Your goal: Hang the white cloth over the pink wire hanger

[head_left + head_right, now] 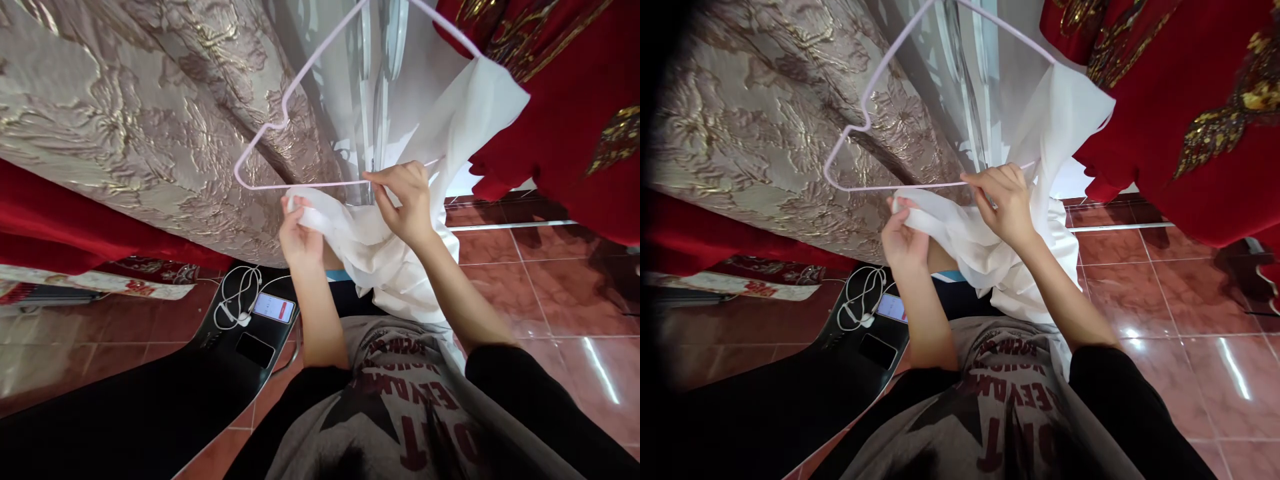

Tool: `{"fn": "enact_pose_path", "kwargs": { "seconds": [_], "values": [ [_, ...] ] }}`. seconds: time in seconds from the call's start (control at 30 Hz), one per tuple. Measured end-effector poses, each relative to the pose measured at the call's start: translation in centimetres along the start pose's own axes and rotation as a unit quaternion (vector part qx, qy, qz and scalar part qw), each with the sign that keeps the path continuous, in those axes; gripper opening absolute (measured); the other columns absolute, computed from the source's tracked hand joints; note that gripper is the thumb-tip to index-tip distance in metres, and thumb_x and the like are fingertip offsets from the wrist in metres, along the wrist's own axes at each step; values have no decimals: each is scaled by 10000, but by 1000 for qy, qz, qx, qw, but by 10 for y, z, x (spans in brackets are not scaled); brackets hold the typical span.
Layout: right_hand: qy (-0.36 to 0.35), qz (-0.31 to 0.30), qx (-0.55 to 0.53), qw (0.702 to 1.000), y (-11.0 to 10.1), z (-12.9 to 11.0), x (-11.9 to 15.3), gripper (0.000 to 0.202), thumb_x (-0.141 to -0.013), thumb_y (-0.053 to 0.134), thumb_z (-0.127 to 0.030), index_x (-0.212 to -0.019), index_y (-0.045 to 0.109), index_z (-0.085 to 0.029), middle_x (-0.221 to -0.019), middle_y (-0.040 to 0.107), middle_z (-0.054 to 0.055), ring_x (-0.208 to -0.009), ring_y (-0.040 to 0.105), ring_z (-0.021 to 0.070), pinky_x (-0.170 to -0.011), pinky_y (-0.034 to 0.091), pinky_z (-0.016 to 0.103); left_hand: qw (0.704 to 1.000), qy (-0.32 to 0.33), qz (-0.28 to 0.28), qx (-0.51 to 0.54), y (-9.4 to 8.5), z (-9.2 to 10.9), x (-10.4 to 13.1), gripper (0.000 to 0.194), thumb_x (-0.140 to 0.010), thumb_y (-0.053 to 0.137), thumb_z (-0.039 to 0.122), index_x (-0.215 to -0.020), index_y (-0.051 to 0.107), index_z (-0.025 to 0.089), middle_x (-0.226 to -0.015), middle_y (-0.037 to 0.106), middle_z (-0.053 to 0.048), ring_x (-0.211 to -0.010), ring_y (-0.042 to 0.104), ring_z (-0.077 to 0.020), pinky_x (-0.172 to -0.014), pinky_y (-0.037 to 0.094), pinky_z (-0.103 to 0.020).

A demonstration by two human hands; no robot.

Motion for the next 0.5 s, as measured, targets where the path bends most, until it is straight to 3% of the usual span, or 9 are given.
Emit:
{"fn": "enact_pose_path", "kwargs": {
  "seconds": [0.07,0.17,0.3,0.37,0.43,0.5],
  "values": [
    [-1,8,-2,1000,0,-2,0,312,-1078,440,-274,-1169,737,-260,-966,735,27,-902,610,169,-949,454,406,1000,1,2,17,23,-7,17,303,-914,556,3,-1049,664,252,-1204,741,-44,-1423,582,-186,-1192,530,-350],
    [1,1,-7,1000,-3,-4,2,322,-1063,439,-233,-1196,731,-253,-1003,738,38,-936,626,177,-973,463,422,998,41,-33,27,55,5,36,350,-935,541,-5,-1156,657,240,-1150,743,-35,-1320,663,-187,-1173,532,-353],
    [-2,-37,-24,999,-13,-11,1,315,-1055,461,-245,-1254,705,-262,-1095,744,28,-1009,657,183,-1029,482,462,995,85,-51,17,63,16,42,109,-990,651,124,-1024,652,227,-942,700,-14,-1050,734,-164,-1022,580,-292],
    [-7,-46,-37,998,-22,-15,0,293,-1051,497,-287,-1264,697,-276,-1158,734,29,-1079,664,190,-1065,496,474,992,109,-61,8,62,16,42,91,-976,727,200,-987,643,233,-885,665,-4,-932,718,-152,-892,590,-258],
    [16,24,-47,998,-43,-11,-1,286,-1034,553,-346,-1278,686,-278,-1276,686,63,-1248,622,229,-1141,476,497,989,134,-69,0,62,16,42,147,-944,784,241,-977,641,238,-890,646,-6,-887,698,-151,-790,581,-242],
    [76,111,-61,989,-67,5,0,407,-1010,606,-386,-1410,594,-306,-1515,521,76,-1533,396,275,-1304,308,537,986,149,-72,-4,62,15,42,168,-921,808,256,-959,645,243,-904,635,-14,-891,690,-159,-746,575,-244]
  ]
}}
Point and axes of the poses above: each hand's wrist, its own x-axis away from the middle knuckle, its own y-axis out of the palm, z = x × y, the point moved 4 cm from there along -x, towards the middle knuckle
